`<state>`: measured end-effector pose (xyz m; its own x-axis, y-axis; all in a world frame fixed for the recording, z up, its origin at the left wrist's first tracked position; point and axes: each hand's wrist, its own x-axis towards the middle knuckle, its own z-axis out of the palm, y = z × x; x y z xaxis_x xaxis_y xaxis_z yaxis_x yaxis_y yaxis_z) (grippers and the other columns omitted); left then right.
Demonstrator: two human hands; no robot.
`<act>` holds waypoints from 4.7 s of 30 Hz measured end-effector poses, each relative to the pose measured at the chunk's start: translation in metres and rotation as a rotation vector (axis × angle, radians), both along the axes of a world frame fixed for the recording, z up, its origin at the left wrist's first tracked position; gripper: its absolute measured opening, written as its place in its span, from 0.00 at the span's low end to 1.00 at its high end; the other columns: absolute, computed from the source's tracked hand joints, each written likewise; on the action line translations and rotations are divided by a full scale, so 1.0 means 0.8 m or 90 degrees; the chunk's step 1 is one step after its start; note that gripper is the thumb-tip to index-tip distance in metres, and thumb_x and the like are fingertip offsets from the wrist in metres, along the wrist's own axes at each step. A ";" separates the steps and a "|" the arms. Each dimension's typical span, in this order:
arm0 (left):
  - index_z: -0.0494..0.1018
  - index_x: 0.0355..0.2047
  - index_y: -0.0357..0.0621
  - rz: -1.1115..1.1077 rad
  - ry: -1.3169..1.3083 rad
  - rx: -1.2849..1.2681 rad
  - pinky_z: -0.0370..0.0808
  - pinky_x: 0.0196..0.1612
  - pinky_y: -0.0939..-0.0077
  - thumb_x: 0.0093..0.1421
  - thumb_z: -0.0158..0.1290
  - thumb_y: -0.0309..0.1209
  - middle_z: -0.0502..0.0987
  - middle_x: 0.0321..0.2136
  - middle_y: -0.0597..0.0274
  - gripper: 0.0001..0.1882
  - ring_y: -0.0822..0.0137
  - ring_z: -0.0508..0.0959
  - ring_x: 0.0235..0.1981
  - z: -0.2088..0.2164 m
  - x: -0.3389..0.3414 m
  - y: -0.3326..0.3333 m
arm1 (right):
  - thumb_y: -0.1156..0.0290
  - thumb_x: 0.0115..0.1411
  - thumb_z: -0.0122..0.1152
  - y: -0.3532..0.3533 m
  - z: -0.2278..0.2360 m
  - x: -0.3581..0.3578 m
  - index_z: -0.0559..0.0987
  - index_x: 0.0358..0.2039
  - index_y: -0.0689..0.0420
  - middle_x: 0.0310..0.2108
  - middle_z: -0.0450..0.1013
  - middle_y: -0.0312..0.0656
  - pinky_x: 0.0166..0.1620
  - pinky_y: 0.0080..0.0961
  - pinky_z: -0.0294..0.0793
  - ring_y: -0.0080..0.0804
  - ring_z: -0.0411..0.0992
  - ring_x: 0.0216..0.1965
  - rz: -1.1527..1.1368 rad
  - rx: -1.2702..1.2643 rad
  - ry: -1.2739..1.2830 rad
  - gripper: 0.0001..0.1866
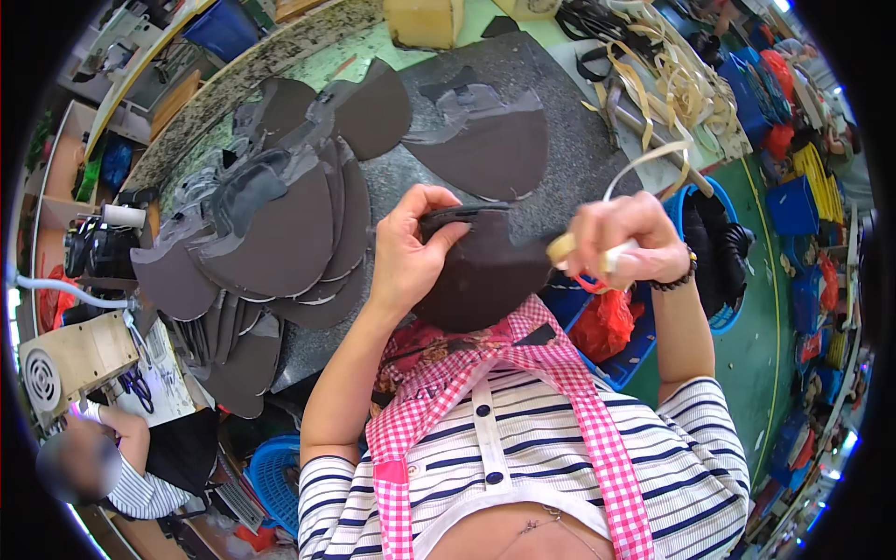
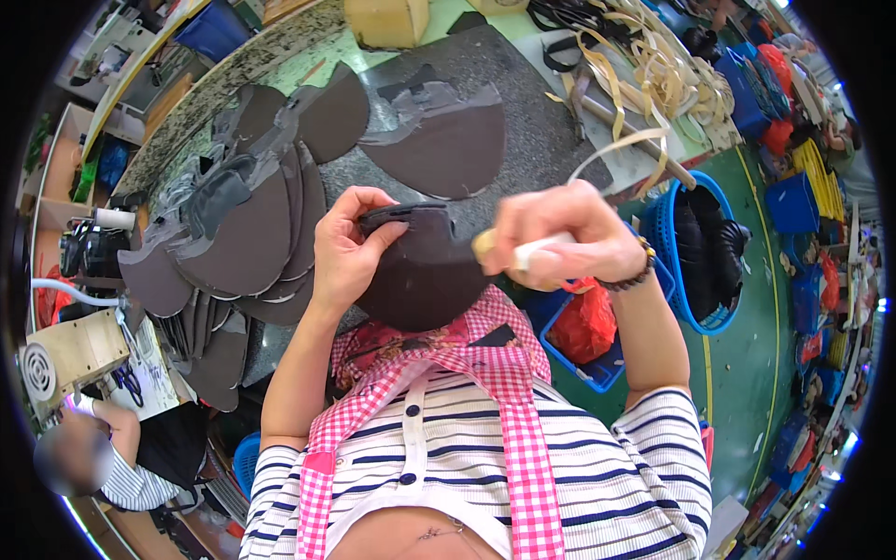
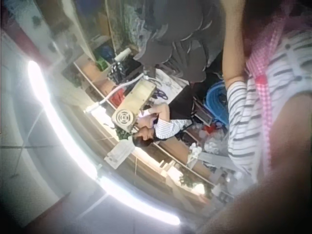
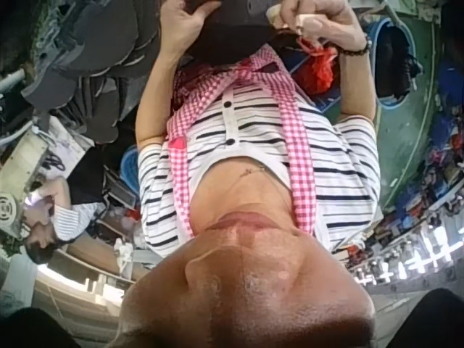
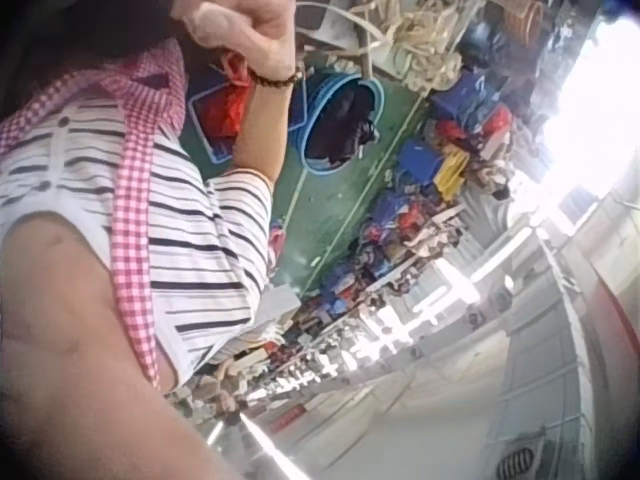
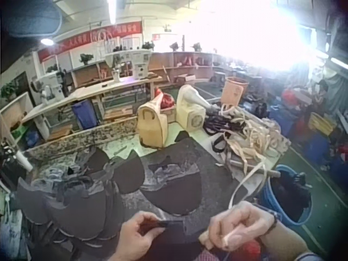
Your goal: Applying double-sided adhesive tape and reinforcing material to the edges of cut leather shoe components.
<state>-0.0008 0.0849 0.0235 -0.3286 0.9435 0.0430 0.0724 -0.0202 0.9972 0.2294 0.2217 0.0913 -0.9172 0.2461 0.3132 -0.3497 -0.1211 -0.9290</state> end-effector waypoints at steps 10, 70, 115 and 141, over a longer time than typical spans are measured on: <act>0.72 0.48 0.36 -0.027 -0.021 -0.006 0.75 0.43 0.80 0.55 0.57 0.18 0.80 0.38 0.59 0.19 0.73 0.79 0.38 -0.032 0.004 0.007 | 0.63 0.62 0.61 -0.011 -0.051 -0.044 0.78 0.27 0.63 0.27 0.77 0.36 0.31 0.14 0.68 0.15 0.70 0.27 0.010 0.028 -0.309 0.14; 0.69 0.54 0.40 0.021 0.941 0.082 0.58 0.57 0.48 0.59 0.54 0.42 0.69 0.51 0.55 0.27 0.59 0.71 0.50 -0.042 0.069 -0.017 | 0.72 0.44 0.72 -0.007 -0.058 -0.098 0.70 0.31 0.59 0.24 0.74 0.46 0.32 0.33 0.72 0.49 0.76 0.32 -0.418 0.484 -0.367 0.18; 0.68 0.36 0.41 -0.078 0.104 -0.070 0.72 0.37 0.79 0.53 0.61 0.22 0.78 0.31 0.61 0.13 0.71 0.76 0.32 0.017 0.004 -0.005 | 0.68 0.53 0.69 -0.005 -0.063 -0.054 0.81 0.34 0.59 0.31 0.78 0.38 0.36 0.21 0.72 0.22 0.74 0.32 -0.202 0.328 -0.483 0.11; 0.72 0.48 0.31 -0.047 0.630 0.054 0.73 0.48 0.61 0.43 0.68 0.44 0.74 0.45 0.47 0.36 0.51 0.72 0.49 0.028 -0.054 0.139 | 0.62 0.56 0.59 0.017 0.005 0.069 0.73 0.18 0.58 0.64 0.56 0.60 0.60 0.36 0.56 0.42 0.60 0.61 -0.354 0.202 -0.113 0.15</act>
<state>-0.0436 0.1958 0.0457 -0.0487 0.9414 0.3338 0.8666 -0.1264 0.4828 0.2842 0.2350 0.0955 -0.7248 0.6184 0.3037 -0.1189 0.3220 -0.9392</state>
